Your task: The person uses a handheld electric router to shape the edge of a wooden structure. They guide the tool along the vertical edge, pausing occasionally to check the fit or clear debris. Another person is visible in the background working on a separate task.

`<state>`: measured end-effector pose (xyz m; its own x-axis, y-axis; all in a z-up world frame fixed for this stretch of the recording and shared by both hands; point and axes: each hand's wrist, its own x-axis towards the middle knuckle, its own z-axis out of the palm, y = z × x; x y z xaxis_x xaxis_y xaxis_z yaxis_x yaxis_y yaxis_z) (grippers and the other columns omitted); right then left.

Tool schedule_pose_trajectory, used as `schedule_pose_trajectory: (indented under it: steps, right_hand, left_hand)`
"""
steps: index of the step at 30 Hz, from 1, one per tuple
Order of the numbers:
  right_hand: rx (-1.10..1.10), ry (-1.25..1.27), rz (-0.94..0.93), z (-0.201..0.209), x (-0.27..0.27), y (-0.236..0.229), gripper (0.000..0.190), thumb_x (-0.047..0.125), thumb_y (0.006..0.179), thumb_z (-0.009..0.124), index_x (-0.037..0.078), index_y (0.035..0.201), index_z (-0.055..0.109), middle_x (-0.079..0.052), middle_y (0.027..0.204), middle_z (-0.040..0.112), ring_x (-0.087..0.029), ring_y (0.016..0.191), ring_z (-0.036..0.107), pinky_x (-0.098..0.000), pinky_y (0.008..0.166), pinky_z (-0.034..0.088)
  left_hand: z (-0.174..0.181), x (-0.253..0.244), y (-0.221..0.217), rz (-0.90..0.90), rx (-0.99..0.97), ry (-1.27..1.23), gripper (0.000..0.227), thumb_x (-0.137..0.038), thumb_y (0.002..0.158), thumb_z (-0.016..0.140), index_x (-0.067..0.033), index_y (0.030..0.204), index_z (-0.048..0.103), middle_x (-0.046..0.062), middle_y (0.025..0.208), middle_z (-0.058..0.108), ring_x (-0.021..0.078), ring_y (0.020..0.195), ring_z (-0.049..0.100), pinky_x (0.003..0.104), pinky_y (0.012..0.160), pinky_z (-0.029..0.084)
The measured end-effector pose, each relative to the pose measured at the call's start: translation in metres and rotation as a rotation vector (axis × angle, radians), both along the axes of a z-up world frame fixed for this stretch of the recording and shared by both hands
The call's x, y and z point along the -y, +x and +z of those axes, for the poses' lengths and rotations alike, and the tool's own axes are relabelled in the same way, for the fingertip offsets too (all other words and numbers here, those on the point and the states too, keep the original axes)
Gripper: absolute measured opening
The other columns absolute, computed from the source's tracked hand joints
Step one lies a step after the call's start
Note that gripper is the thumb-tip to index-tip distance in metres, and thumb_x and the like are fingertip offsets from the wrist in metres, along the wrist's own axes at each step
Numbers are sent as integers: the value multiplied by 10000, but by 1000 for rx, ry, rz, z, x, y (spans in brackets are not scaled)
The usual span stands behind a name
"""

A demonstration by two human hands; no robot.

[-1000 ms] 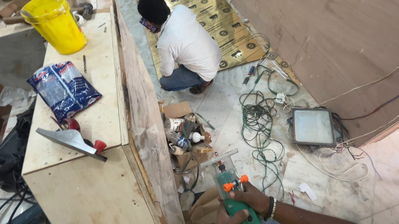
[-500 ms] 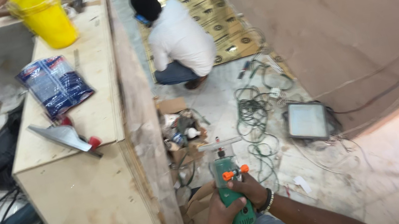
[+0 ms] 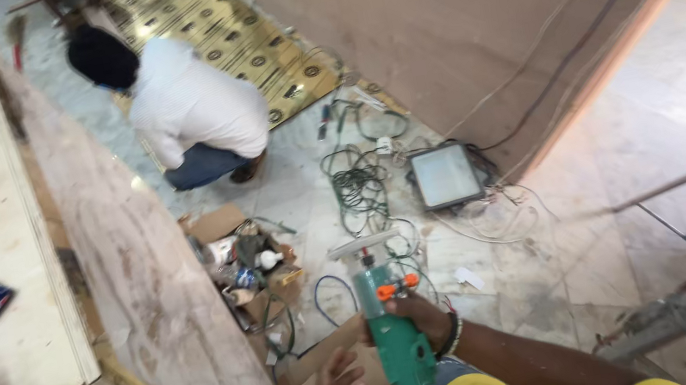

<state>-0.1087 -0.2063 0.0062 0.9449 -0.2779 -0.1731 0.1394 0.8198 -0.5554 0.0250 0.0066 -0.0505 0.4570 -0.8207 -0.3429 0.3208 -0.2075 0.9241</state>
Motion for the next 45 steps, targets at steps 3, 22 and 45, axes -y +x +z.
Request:
schedule_pose_trajectory:
  steps: [3,22,45]
  right_hand:
    - [-47,4,69,-2,19,-4,516,237,862,742,-7,1284,574,-189,1134,701,-342,1016,735,-502,900,606]
    - [-55,44,1033,-98,69,111,570,189,882,806,-35,1346,564,-204,1171,708,-335,1037,721,-502,892,602]
    - [-142,-5,641,13,15,101,789,477,924,754,-2,1484,472,-185,1244,646,-330,1117,664,-498,976,567]
  left_hand:
    - [-52,-36,20,238,55,205,742,-368,893,665,-75,1526,412,148,1498,541,282,1356,553,442,1095,472]
    - [35,-22,-99,847,-45,403,741,-410,887,680,-58,1495,444,163,1497,559,297,1409,528,424,1133,436]
    - [104,-14,-93,394,60,-168,746,-361,894,767,-20,1484,462,150,1301,662,252,1207,694,423,1067,529]
